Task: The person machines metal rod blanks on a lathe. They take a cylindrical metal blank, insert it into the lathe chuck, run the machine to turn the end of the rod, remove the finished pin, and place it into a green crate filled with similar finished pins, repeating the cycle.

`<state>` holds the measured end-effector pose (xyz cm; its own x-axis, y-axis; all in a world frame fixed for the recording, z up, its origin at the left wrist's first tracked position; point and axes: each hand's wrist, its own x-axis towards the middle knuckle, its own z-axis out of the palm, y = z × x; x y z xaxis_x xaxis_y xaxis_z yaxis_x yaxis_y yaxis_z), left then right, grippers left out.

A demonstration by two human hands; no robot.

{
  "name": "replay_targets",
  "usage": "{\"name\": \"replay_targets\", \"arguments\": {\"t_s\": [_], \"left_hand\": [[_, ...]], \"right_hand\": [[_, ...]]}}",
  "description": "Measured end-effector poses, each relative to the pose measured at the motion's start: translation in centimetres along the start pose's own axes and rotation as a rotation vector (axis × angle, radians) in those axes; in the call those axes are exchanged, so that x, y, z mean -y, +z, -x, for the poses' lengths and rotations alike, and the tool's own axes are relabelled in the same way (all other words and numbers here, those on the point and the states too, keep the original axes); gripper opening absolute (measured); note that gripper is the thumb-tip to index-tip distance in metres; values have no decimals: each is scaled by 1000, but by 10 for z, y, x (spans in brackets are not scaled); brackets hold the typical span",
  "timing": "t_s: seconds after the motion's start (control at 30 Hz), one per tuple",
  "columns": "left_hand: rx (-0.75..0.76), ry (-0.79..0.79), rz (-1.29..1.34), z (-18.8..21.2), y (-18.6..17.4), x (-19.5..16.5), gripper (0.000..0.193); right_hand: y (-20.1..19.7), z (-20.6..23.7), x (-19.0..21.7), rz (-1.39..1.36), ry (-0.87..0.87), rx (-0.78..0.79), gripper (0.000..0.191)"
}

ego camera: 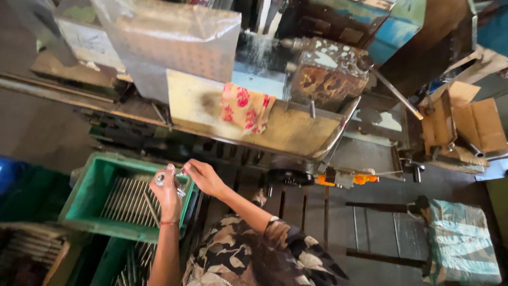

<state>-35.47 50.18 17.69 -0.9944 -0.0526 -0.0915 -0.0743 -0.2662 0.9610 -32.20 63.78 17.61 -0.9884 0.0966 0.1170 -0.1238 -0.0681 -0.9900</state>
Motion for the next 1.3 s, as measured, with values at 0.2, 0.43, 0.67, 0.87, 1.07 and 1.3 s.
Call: {"name": "replay_targets", "arguments": {"t_s": [0.2, 0.43, 0.67, 0.87, 1.07, 1.3], "left_hand": [[-59, 73, 59, 35, -24, -25, 42], [32, 849, -804, 58, -66, -28, 49], [-230, 403, -166, 61, -59, -12, 49], [-5, 227, 13, 72, -64, -38, 26], [206, 107, -486, 68, -91, -35, 31], [428, 175, -1429, 39, -128, -16, 30]], "right_hand": [[37, 30, 1, 5, 69, 8, 33], [46, 52, -1, 97, 159, -32, 26], [83, 71, -4, -179, 160, -130, 23], [92, 70, 8, -150, -78, -164, 21], [102, 51, 37, -527, -79, -329, 12], [41, 83, 56, -434, -319, -417, 17]]}}
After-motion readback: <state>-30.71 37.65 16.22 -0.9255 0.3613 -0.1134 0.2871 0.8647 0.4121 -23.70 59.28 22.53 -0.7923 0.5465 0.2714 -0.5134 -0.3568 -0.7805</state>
